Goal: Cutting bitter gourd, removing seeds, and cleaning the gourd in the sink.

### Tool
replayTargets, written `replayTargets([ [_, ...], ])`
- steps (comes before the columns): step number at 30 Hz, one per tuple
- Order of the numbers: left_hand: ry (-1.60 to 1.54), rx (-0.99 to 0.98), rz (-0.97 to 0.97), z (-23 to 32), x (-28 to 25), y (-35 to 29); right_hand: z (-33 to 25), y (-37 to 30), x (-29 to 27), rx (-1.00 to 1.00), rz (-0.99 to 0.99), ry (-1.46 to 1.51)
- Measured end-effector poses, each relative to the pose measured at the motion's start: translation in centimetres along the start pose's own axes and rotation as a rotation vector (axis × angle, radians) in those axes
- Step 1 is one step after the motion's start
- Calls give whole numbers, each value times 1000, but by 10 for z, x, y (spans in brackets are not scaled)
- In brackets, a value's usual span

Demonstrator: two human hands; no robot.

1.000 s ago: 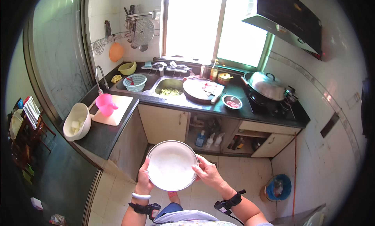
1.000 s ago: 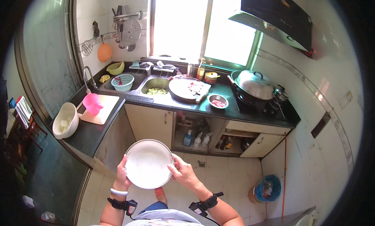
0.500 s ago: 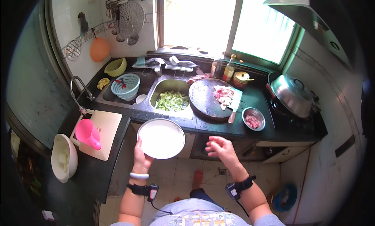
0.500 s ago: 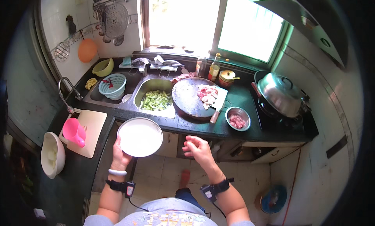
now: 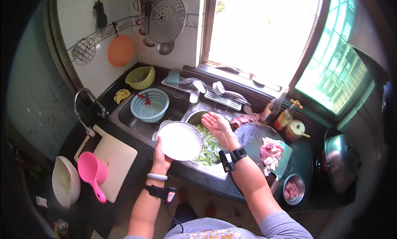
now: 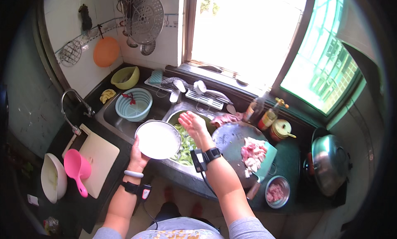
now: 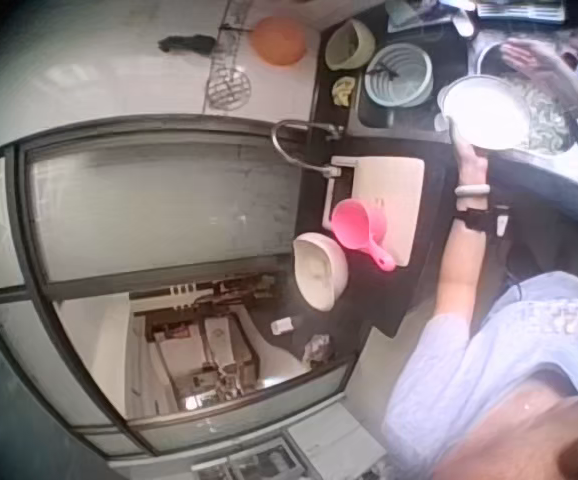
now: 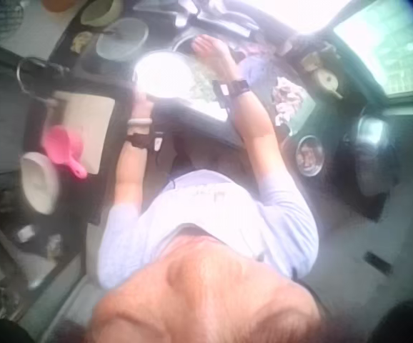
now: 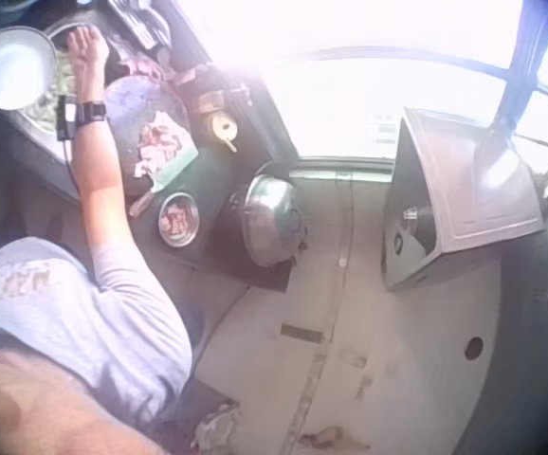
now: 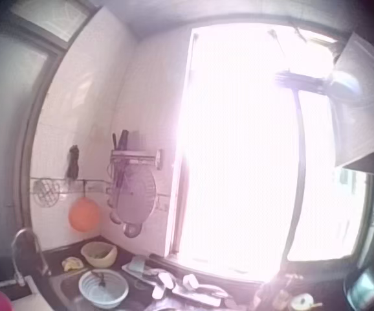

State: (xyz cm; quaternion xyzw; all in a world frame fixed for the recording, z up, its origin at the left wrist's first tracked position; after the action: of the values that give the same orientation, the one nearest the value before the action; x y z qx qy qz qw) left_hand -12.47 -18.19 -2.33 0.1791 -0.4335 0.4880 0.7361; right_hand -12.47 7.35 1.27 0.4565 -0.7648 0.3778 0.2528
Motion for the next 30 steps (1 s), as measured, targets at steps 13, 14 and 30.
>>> replayTargets([
  [13, 49, -143, 35, 5, -17, 170, -20, 122, 36, -153, -122, -550],
  [14, 39, -154, 29, 0, -15, 177, -11, 118, 20, -181, -152, -1020],
  [30, 59, -308, -56, -39, -28, 209, 44, 89, -5, -87, -149, -2431],
])
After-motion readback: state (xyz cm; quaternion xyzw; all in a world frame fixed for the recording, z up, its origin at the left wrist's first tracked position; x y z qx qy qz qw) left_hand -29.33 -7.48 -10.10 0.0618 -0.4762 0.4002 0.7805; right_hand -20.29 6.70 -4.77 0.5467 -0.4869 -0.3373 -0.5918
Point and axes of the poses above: each hand's wrist, its own y-axis towards the middle knuckle, its own x-axis out of the palm, z = x × y, the point moved 4 cm from there along y, towards the middle knuckle, and after that the axes turned 1 degree about -y, right-handed, at the moved point
